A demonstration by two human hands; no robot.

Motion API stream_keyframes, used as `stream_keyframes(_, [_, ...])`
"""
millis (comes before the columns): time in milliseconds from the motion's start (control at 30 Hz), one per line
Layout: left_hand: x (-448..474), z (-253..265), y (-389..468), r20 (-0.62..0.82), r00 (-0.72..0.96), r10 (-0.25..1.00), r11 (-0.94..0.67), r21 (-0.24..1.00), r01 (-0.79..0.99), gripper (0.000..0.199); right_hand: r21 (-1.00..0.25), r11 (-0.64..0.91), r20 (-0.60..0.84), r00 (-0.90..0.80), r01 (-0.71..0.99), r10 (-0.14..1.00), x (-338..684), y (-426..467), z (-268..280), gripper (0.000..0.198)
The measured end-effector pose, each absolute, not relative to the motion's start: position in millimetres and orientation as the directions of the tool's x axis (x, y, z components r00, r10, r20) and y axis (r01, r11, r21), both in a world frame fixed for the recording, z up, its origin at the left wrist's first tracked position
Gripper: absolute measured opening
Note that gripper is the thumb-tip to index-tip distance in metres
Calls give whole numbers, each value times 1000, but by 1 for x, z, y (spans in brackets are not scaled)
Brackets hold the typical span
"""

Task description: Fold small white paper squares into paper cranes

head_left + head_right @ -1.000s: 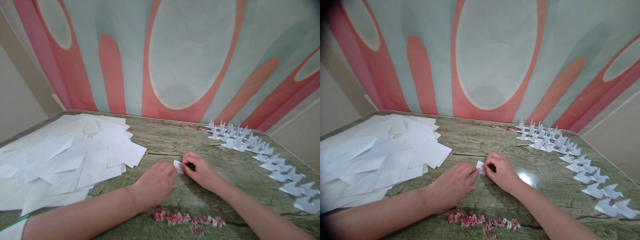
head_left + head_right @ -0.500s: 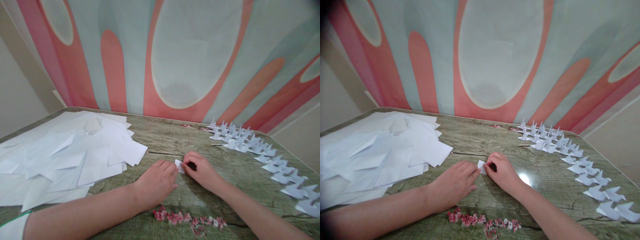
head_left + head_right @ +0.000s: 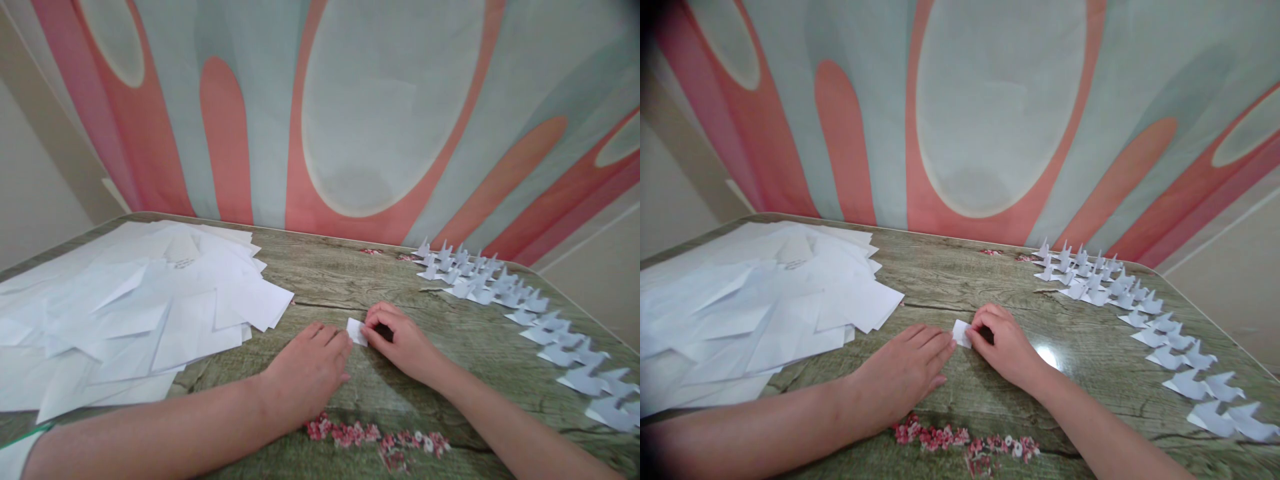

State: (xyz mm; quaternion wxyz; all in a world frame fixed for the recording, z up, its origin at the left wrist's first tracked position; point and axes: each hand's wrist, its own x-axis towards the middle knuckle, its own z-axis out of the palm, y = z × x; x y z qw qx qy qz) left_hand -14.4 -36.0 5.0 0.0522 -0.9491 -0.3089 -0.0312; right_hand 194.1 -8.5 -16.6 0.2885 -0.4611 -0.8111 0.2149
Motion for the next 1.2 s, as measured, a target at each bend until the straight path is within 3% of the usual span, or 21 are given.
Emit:
stream_keyframes(467, [-24,16,-35,71,815,576,-817,28,575,44,-660,458,223,-428,595,876,197,-10,-15,4])
stream_keyframes(733, [-21,12,-25,136,701,700,-696,346,629,18,-665,453,208,-435,593,876,196,-10,-13,5])
stream_keyframes(933, [-13,4,-7,163,606,778,-592,512,623,4,-670,462,215,-444,580,870,197,-9,-13,5])
stream_keyframes(1200, [-9,0,-6,177,588,789,-590,486,645,6,-678,464,212,-452,570,866,198,-10,-14,5])
